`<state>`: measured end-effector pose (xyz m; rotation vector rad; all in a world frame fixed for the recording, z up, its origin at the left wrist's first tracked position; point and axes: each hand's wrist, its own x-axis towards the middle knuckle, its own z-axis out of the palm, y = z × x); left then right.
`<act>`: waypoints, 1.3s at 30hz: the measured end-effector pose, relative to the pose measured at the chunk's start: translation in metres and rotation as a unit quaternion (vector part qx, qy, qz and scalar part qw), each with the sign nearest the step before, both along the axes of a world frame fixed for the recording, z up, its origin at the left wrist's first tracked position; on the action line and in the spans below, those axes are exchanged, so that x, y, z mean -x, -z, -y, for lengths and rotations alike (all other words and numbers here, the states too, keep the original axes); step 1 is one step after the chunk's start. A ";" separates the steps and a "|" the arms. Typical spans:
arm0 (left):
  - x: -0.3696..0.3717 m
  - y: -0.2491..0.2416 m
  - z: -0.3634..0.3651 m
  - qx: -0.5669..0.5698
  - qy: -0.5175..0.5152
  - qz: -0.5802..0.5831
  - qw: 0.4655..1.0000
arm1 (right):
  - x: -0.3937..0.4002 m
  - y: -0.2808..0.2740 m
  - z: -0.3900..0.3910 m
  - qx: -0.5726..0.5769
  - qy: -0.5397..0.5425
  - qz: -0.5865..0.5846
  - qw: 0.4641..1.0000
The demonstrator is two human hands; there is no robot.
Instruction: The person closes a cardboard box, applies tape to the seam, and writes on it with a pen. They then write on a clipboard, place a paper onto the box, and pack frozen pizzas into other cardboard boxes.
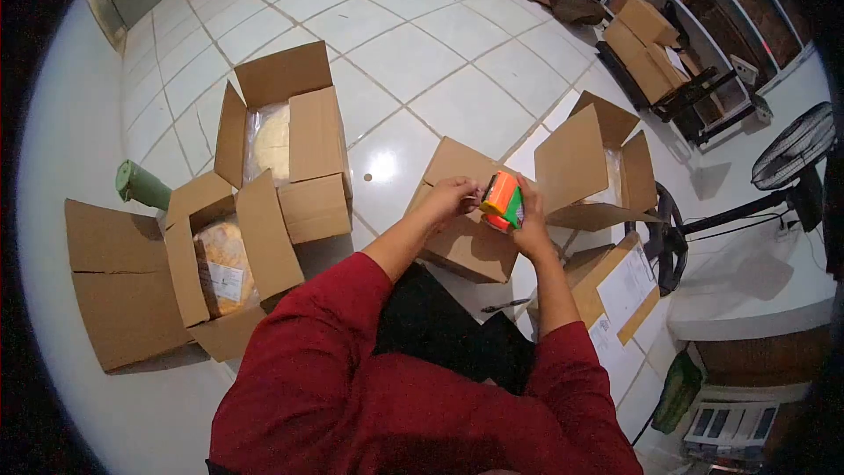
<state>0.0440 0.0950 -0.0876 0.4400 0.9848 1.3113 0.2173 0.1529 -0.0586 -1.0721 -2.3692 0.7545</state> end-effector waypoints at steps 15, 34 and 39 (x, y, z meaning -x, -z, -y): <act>0.080 0.058 0.005 0.050 -0.261 -0.208 0.941 | -0.010 -0.031 0.004 -0.144 -0.063 0.211 0.965; 0.065 0.120 0.006 0.372 -0.083 -0.543 0.748 | 0.043 -0.018 0.003 -0.192 -0.092 0.299 0.930; 0.071 0.026 0.018 -0.025 0.029 -0.394 0.918 | 0.039 -0.025 0.005 -0.186 -0.098 0.285 0.935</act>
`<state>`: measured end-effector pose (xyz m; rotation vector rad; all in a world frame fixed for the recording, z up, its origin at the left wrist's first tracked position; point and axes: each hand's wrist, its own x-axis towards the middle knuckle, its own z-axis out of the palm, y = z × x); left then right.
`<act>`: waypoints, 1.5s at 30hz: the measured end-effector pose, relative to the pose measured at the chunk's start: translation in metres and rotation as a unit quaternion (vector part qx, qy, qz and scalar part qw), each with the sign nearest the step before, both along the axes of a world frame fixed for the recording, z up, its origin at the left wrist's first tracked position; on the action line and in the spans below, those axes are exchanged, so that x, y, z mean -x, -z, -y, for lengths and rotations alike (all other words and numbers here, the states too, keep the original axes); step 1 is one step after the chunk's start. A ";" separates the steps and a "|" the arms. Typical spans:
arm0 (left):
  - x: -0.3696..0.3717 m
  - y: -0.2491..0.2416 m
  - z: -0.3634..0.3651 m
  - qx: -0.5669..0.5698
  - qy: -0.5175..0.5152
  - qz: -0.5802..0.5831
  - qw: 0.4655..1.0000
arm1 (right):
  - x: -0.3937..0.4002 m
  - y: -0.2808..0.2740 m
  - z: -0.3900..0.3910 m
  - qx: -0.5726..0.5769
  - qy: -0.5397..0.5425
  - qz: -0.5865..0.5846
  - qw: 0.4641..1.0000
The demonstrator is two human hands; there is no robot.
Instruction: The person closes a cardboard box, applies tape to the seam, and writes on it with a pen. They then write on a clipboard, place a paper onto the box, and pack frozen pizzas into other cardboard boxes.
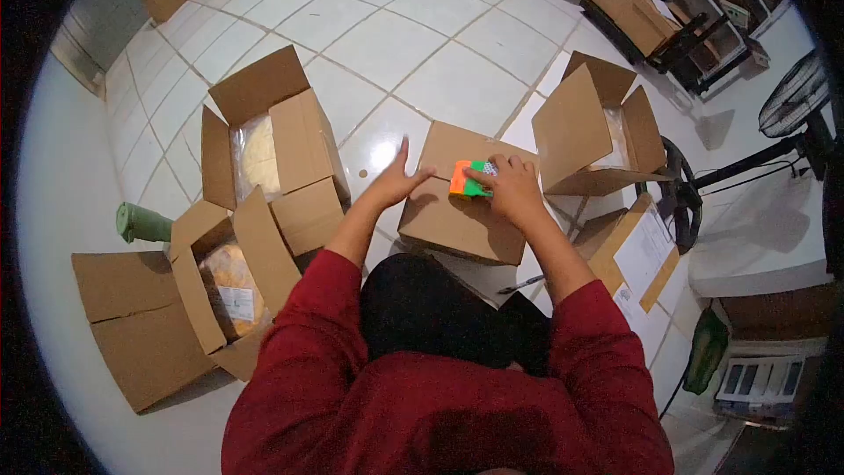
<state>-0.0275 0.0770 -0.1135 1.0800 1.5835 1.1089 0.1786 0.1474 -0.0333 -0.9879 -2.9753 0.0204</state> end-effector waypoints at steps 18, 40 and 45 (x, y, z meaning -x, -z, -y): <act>-0.012 -0.003 -0.018 -0.131 0.240 -0.492 0.827 | -0.120 -0.006 -0.024 -0.002 -0.008 -0.028 1.000; -0.025 -0.007 -0.016 -0.104 0.231 -0.613 0.748 | -0.115 0.031 -0.036 0.010 0.068 0.131 0.989; -0.052 -0.002 -0.013 -0.146 0.212 -0.578 0.774 | -0.103 0.021 -0.047 0.081 0.083 0.194 0.974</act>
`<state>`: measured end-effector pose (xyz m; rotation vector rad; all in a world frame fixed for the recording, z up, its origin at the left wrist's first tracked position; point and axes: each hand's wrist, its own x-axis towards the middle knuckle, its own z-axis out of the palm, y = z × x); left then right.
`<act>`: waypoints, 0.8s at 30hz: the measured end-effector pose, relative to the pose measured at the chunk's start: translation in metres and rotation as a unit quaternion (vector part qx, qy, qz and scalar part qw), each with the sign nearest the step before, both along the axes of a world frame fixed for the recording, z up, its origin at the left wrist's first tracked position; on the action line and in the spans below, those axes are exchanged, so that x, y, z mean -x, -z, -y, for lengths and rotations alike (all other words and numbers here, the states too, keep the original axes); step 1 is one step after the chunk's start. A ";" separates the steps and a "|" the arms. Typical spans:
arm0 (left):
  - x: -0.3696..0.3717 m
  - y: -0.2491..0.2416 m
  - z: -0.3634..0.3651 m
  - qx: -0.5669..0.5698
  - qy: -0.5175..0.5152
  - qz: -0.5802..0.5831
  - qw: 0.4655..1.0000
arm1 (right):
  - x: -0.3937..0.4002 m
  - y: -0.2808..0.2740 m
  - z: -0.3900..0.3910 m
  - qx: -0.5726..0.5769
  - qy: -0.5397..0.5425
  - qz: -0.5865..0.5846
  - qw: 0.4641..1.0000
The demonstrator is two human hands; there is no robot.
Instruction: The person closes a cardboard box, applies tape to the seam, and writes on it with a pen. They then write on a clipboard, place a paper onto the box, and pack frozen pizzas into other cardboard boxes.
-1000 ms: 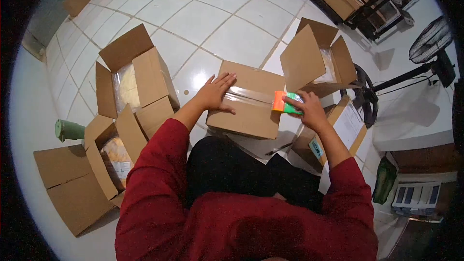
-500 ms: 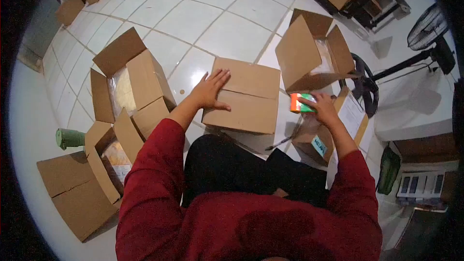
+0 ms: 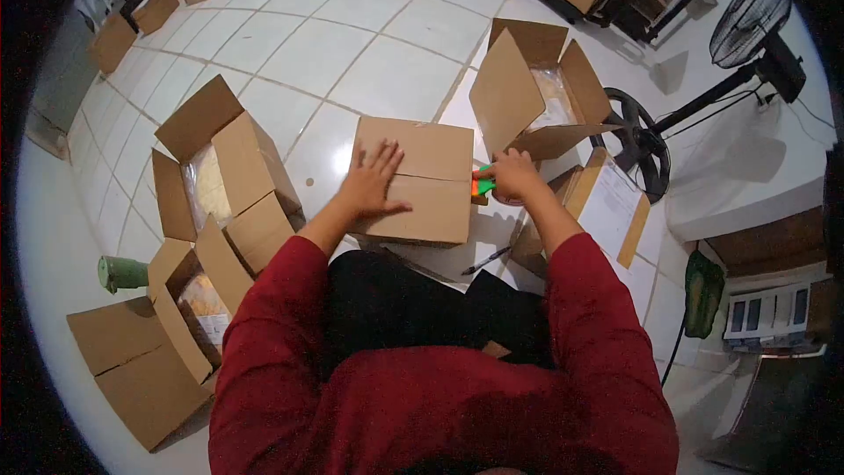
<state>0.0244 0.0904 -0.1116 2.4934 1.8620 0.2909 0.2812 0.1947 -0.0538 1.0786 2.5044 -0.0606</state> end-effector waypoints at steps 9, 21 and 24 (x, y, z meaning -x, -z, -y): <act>-0.025 -0.007 0.013 0.013 0.003 0.004 1.000 | -0.009 0.078 0.008 0.110 0.320 -0.134 0.931; -0.011 0.001 0.013 0.024 -0.189 -0.039 0.981 | 0.051 0.068 0.087 -0.127 0.122 -0.307 0.935; -0.006 0.004 0.014 0.065 -0.277 0.111 0.952 | 0.046 0.083 0.084 -0.081 0.162 -0.377 0.908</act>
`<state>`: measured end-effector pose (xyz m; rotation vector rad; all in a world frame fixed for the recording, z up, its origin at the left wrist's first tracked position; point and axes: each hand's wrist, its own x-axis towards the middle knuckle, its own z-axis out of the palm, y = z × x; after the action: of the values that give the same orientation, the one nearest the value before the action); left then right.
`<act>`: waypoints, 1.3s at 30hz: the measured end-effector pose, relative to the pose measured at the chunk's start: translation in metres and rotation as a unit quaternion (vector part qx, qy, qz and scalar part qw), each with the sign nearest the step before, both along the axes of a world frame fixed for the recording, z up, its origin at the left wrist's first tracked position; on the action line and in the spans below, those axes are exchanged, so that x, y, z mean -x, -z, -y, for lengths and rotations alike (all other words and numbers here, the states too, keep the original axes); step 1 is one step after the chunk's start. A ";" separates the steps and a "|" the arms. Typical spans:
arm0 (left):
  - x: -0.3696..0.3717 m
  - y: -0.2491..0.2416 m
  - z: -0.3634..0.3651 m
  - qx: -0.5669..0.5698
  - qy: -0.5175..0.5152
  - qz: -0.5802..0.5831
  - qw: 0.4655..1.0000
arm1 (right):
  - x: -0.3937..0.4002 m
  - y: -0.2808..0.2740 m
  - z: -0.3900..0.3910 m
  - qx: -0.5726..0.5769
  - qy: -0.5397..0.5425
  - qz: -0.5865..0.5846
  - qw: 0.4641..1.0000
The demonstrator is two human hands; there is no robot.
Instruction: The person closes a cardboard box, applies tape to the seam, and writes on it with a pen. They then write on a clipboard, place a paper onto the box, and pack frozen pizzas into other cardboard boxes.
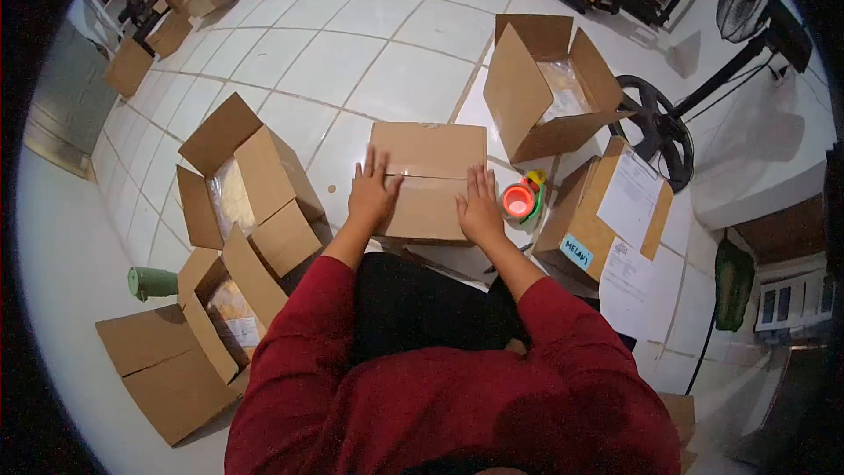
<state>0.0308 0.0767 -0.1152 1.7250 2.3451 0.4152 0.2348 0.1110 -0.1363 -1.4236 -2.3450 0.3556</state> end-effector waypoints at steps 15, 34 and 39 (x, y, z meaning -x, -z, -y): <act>0.047 0.070 0.007 -0.014 0.000 0.637 0.771 | -0.033 0.071 -0.025 0.551 0.114 -0.529 0.635; -0.041 -0.017 0.016 0.049 0.187 -0.084 0.978 | -0.109 0.044 0.044 0.180 -0.094 0.163 0.966; -0.015 -0.002 0.013 0.207 -0.088 0.068 0.972 | -0.086 -0.078 0.027 0.442 -0.018 -0.113 0.890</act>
<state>0.0458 0.0635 -0.1133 1.2643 2.2882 0.0566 0.3204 0.0841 -0.0581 -1.5464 -2.0705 1.6643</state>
